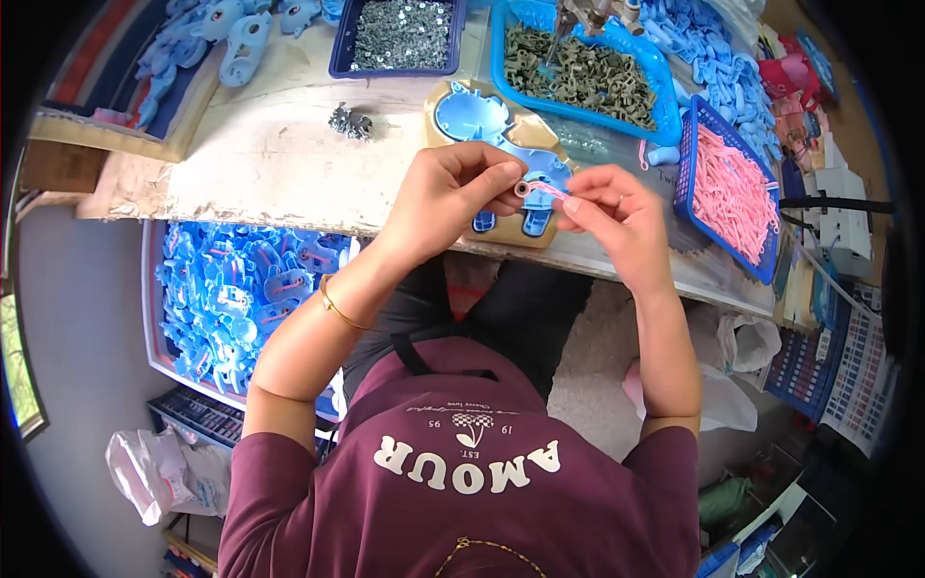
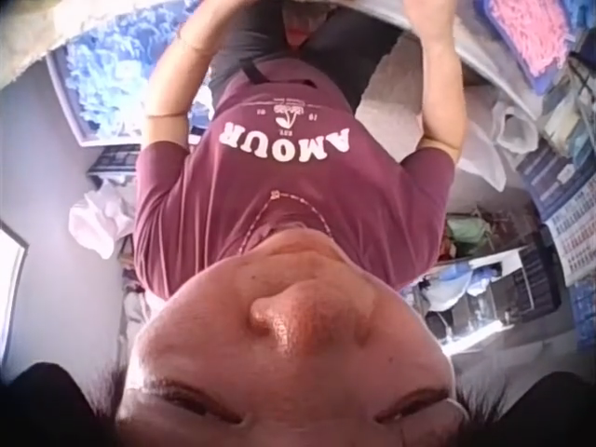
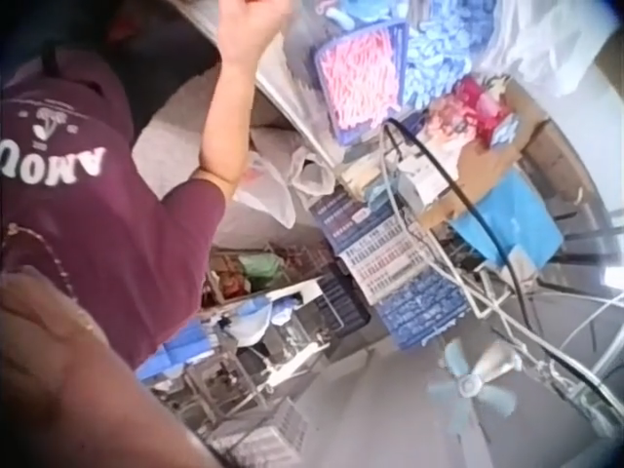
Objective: Assembling toy components and securing them with a pneumatic tool.
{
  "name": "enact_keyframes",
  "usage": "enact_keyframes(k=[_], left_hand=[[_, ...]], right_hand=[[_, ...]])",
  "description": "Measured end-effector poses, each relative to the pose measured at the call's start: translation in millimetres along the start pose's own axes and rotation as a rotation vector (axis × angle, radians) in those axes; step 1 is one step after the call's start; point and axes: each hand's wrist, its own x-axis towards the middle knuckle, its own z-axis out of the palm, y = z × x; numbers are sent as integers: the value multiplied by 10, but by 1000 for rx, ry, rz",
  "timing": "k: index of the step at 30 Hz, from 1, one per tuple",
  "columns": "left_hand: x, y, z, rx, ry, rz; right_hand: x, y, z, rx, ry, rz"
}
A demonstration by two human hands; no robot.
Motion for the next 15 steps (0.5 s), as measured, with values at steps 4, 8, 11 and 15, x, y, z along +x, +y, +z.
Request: enact_keyframes(k=[4,8,11,15], left_hand=[[-5,143,-54,135,-80,-78],[15,188,-107,209,-143,-97],[52,172,-163,242,-118,-82],[66,177,-276,426,125,77]], right_hand=[[1,-134,85,-274,-147,-91],[74,-201,199,-621,-150,-342],[175,-167,237,-745,-123,-463],[348,-60,308,-995,-35,-714]])
